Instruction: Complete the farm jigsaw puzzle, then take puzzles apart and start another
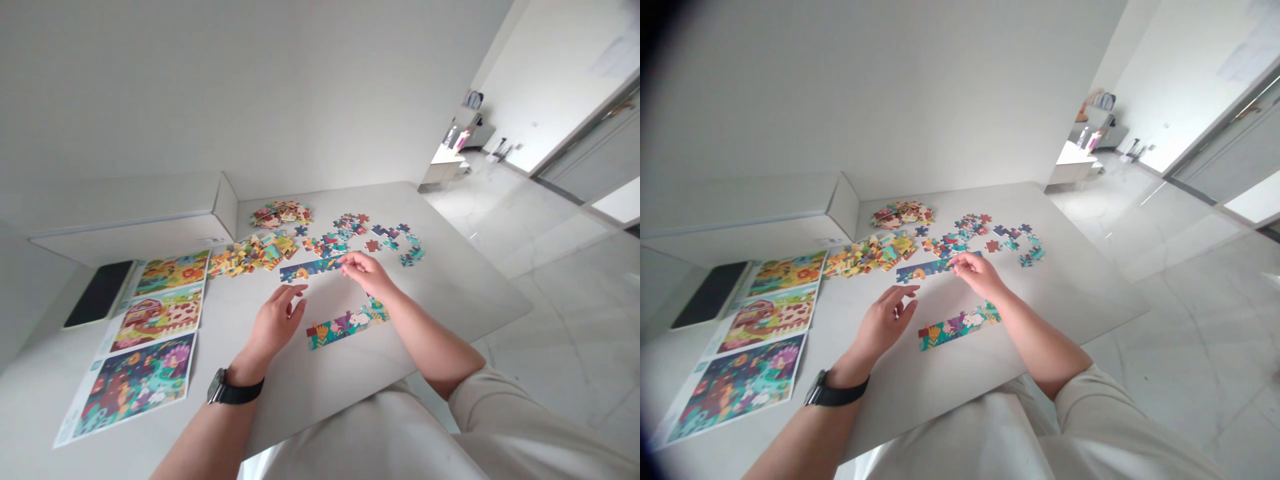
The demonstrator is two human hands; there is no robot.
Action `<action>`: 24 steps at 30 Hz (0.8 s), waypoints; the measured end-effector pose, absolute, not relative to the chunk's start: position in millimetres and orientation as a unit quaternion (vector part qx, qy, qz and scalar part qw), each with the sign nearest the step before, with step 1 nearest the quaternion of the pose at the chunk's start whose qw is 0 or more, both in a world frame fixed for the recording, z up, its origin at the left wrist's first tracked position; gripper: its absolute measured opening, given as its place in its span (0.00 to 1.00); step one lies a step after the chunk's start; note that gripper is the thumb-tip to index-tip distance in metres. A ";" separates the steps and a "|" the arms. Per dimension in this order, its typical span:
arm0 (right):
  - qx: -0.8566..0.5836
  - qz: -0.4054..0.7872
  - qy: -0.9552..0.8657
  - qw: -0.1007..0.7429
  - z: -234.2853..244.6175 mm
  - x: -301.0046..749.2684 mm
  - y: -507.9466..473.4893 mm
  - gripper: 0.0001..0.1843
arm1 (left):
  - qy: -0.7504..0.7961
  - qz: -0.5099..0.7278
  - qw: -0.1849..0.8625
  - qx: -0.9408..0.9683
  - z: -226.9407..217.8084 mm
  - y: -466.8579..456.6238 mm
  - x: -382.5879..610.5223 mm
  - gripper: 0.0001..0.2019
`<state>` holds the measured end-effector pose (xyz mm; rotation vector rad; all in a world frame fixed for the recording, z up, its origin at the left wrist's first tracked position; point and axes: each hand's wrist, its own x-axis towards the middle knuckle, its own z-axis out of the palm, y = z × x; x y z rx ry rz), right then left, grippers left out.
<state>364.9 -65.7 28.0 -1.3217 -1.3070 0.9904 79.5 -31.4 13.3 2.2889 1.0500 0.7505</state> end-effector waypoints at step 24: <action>-0.736 0.090 -0.638 0.206 49.0 470.6 45.3 0.26 | 0.398 0.275 0.280 0.829 4.0 -28.3 79.8 0.16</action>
